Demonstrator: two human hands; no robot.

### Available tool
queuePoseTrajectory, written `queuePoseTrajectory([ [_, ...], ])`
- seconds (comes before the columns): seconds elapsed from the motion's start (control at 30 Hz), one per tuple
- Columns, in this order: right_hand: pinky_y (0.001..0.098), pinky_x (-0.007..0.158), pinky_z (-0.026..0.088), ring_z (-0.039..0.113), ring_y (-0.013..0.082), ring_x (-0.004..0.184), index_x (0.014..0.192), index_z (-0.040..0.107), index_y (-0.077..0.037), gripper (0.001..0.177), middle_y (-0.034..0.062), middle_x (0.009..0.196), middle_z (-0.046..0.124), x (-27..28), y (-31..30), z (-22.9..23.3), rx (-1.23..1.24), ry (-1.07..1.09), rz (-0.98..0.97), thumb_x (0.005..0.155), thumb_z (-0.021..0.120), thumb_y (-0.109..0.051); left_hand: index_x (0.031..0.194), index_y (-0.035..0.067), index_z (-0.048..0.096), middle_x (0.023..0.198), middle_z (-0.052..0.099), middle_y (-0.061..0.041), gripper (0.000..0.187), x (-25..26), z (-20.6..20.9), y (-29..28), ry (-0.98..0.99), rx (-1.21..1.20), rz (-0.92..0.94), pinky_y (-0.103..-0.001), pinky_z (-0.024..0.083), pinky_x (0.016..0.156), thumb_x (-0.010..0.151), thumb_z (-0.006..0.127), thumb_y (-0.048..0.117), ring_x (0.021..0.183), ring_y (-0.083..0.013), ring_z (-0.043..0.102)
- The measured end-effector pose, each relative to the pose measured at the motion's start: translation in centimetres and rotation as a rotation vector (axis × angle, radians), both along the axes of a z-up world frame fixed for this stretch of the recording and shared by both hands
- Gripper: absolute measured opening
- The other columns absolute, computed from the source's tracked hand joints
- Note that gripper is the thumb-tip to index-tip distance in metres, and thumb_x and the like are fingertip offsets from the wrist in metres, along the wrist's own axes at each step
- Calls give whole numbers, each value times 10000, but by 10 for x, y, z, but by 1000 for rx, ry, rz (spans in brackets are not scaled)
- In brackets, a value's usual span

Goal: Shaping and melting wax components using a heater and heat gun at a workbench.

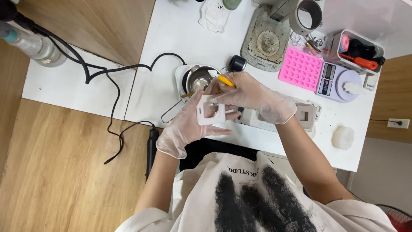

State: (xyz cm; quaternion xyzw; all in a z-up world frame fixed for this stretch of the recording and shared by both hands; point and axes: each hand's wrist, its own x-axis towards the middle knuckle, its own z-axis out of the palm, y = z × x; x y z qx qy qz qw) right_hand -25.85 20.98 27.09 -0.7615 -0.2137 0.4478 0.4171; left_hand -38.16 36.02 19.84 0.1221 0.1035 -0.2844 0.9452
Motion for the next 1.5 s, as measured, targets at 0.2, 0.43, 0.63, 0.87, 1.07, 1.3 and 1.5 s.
queuePoseTrajectory([
  [0.2,272,996,468,592,156,1103,1229,612,-7,321,76,1138,652,-17,-21,-17,300,-600,-268,1191,480,-298,1550,383,328,1383,570,-166,764,9,-31,2,72,146,246,-563,511,1054,871,476,700,1287,-346,580],
  [0.43,249,799,462,528,117,866,1036,573,-16,431,74,998,638,-72,-39,-72,288,-425,-610,1177,381,-375,1459,180,538,1262,649,-142,798,16,-62,1,274,54,520,-492,520,1034,918,396,750,1187,-299,639],
  [0.63,278,940,569,729,189,1011,1171,579,28,215,122,1101,705,-105,-20,-94,444,-66,-693,1075,547,-162,1429,139,568,1166,677,-94,759,19,-73,-8,169,340,576,-410,543,951,964,403,716,1066,-215,640],
  [0.87,295,910,601,741,185,967,1107,601,67,141,154,1011,754,-104,-14,-102,455,-174,-725,1021,655,-31,1370,137,600,1086,637,-32,685,27,-74,-24,190,483,637,-349,528,938,995,405,675,1017,-145,617],
  [1.07,285,868,596,725,163,932,1072,626,56,81,147,1003,744,-93,-18,-98,478,-376,-572,1019,663,7,1358,144,614,1114,624,-6,654,32,-82,-37,200,608,662,-314,492,931,1009,420,662,1023,-116,570],
  [1.3,280,867,616,718,149,957,1083,591,40,97,144,1072,716,-82,-25,-108,561,-357,-517,1025,655,-4,1320,111,653,1072,652,-10,702,37,-77,-41,171,771,643,-290,512,846,1006,388,680,939,-107,579],
  [1.5,259,808,631,748,139,907,1085,616,23,109,122,998,738,-76,-29,-108,379,-449,-485,1013,676,-33,1294,91,649,1056,663,-34,686,40,-86,-46,232,735,648,-284,509,805,1004,416,668,895,-110,590],
])
